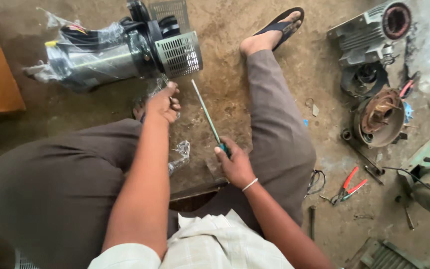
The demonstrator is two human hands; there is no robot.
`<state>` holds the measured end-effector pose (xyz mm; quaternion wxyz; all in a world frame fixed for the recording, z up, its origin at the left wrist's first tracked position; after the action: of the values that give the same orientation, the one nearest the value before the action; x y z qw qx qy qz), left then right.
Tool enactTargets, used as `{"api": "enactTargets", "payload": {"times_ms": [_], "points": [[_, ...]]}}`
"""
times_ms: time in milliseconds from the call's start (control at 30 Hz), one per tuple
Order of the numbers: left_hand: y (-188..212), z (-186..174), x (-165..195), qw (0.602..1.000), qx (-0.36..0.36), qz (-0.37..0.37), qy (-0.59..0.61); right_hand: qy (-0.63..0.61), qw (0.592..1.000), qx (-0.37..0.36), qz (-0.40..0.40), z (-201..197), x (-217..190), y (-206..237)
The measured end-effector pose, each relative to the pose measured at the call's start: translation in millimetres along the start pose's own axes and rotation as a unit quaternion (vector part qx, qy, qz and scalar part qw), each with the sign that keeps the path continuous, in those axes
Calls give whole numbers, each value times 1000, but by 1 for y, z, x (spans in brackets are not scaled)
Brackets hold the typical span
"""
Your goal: The person sits on the floor and uses a screwdriver to fasten screws into the end cover of a new electric motor. They repeatedly pick up screws, align them, and tighten them while adjusting the motor's position.
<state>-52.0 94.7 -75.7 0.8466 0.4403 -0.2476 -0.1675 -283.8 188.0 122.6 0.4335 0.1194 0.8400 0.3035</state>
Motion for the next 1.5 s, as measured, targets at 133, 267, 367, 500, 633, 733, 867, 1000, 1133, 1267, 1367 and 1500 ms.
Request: {"api": "enactTargets", "payload": {"times_ms": [133,267,367,500,633,733,867,1000,1133,1267,1367,1500], "points": [[-31,-5,-43,999,20,-27,-26,86,993,35,-74,-7,2,-14],[-47,12,-50,999,11,-40,-22,103,993,37,-33,-8,6,-31],[-56,11,-51,999,25,-46,-7,102,992,38,-61,-7,-1,-37],[-67,0,-52,999,36,-36,-10,104,995,10,-8,0,7,-41],[-74,-5,-53,999,14,-32,-6,110,994,14,-22,0,5,-44],[-75,-3,-48,999,-16,-29,-7,83,997,4,-7,1,8,-45],[-73,-6,-47,999,-31,-40,-17,80,997,-4,-14,0,5,-46],[-74,-13,-47,998,-47,-39,-19,24,999,-35,31,5,17,-46],[-82,-27,-44,1000,9,-13,1,-147,973,-50,172,19,69,-50],[-80,-48,-44,993,110,-29,25,-110,971,-2,212,30,139,-94],[-71,-50,-34,987,121,-22,106,195,973,81,98,23,158,-164],[-56,-38,14,978,132,6,164,256,945,171,110,9,153,-200]]}}
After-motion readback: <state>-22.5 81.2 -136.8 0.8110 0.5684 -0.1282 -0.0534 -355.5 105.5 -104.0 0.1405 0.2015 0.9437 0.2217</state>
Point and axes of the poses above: each hand's wrist, its own y-axis away from the middle knuckle, its own z-axis out of the palm, x = y × z, the point moved 8 cm from there along -y, towards the middle knuckle
